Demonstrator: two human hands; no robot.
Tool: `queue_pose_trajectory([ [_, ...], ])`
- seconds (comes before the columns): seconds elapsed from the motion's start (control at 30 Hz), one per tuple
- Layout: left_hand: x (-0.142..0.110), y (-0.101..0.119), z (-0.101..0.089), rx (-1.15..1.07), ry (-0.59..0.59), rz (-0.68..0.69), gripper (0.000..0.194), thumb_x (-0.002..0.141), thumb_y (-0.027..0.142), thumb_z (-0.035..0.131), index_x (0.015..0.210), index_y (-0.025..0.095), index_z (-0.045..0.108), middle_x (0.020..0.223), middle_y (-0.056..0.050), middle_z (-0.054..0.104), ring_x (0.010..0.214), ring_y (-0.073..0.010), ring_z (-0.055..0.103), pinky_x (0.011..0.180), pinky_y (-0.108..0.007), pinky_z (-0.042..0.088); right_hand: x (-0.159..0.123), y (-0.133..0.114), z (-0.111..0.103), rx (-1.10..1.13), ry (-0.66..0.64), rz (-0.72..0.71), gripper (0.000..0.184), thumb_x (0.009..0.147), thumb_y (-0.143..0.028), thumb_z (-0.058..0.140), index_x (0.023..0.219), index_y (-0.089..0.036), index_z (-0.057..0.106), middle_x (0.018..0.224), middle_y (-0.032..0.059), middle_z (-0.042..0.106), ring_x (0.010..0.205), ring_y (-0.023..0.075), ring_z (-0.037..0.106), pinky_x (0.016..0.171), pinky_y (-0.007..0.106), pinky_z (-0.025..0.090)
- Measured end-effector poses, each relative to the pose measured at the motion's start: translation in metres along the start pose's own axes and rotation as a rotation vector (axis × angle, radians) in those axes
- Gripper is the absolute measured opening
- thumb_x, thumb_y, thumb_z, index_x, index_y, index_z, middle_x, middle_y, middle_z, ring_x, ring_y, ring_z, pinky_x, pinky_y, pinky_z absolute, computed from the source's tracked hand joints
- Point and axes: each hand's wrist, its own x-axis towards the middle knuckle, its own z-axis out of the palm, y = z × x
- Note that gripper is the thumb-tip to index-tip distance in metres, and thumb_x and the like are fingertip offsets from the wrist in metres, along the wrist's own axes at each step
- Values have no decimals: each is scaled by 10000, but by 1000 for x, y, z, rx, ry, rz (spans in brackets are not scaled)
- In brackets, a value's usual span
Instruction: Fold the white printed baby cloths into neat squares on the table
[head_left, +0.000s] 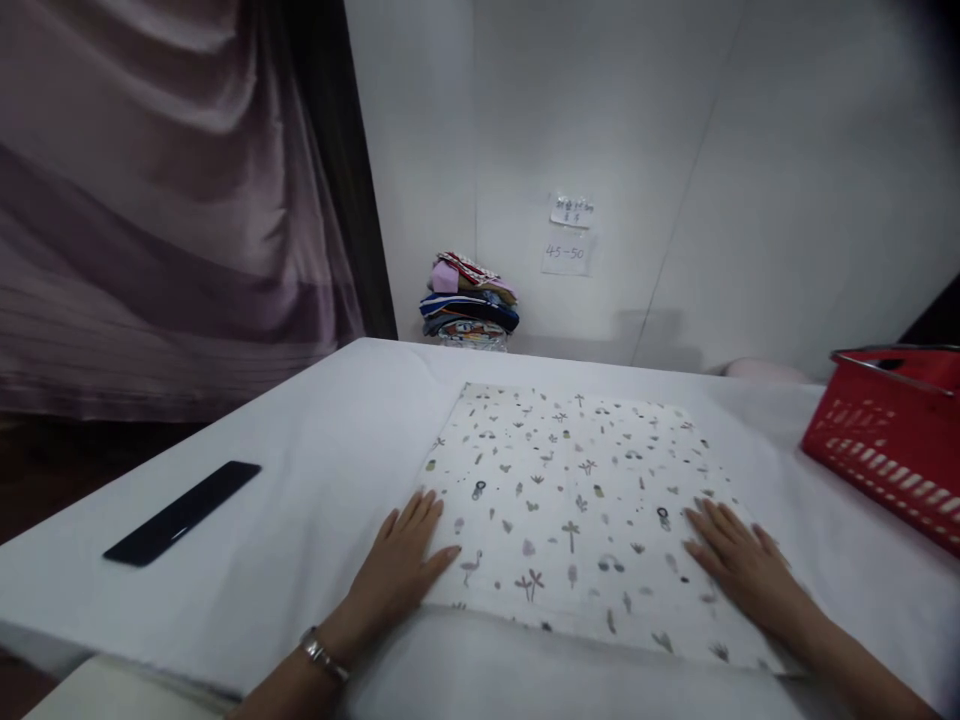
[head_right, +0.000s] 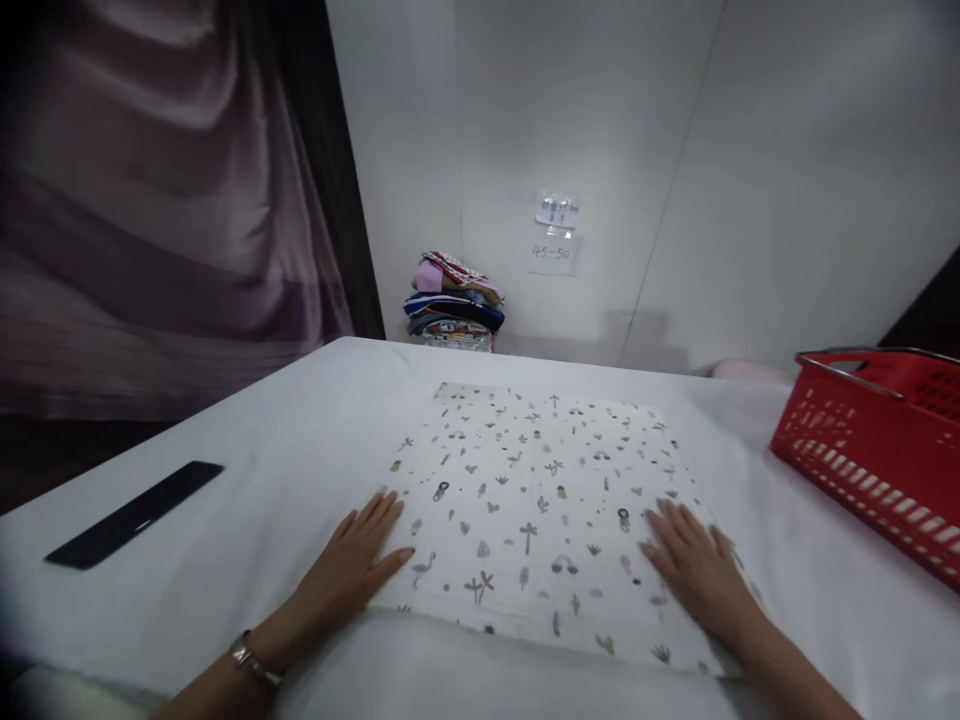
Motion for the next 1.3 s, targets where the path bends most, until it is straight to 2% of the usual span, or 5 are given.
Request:
queue_pose_trajectory([
  [0.13, 2, -4, 6, 14, 47, 26, 673, 855, 582, 313, 1398, 184, 326, 1472, -60, 262, 1368, -275, 197, 1098, -497, 187, -10, 32, 10, 14, -11, 70, 626, 885, -568, 225, 1394, -230, 361, 1469, 60, 266, 1354, 271, 211, 1059, 528, 241],
  [0.43, -14, -17, 5, -2, 322, 147, 509, 851, 478, 439, 1303, 244, 463, 1407, -68, 402, 1302, -273, 348, 1037, -494, 315, -36, 18, -23, 190, 1, -16, 585, 893, -558, 310, 1364, -228, 414, 1461, 47, 287, 1354, 243, 221, 1083, 459, 266],
  [0.83, -53, -21, -6, -10, 345, 402, 376, 807, 443, 556, 1159, 317, 594, 1266, -9, 562, 1145, -222, 531, 926, -362, 484, -83, 9, -20, 83, -14, -168, 517, 881, -513, 410, 1365, -332, 382, 1440, 6, 314, 1328, 266, 267, 1075, 539, 243],
  [1.07, -56, -32, -17, -259, 304, 84, 337, 818, 475, 492, 1051, 293, 654, 1211, 4, 600, 1081, -195, 577, 892, -312, 501, -79, -7, -28, 152, -5, -183, 510, 893, -491, 397, 1378, -341, 356, 1450, 0, 293, 1333, 267, 253, 1067, 529, 271],
  [1.3, -11, -9, -42, -299, 99, -387, 539, 806, 449, 413, 1230, 132, 513, 1132, -103, 632, 972, -233, 620, 819, -316, 482, -7, -102, -69, 247, -52, -285, 591, 918, -527, 290, 1430, -232, 267, 1489, 29, 185, 1373, 233, 146, 1117, 483, 161],
])
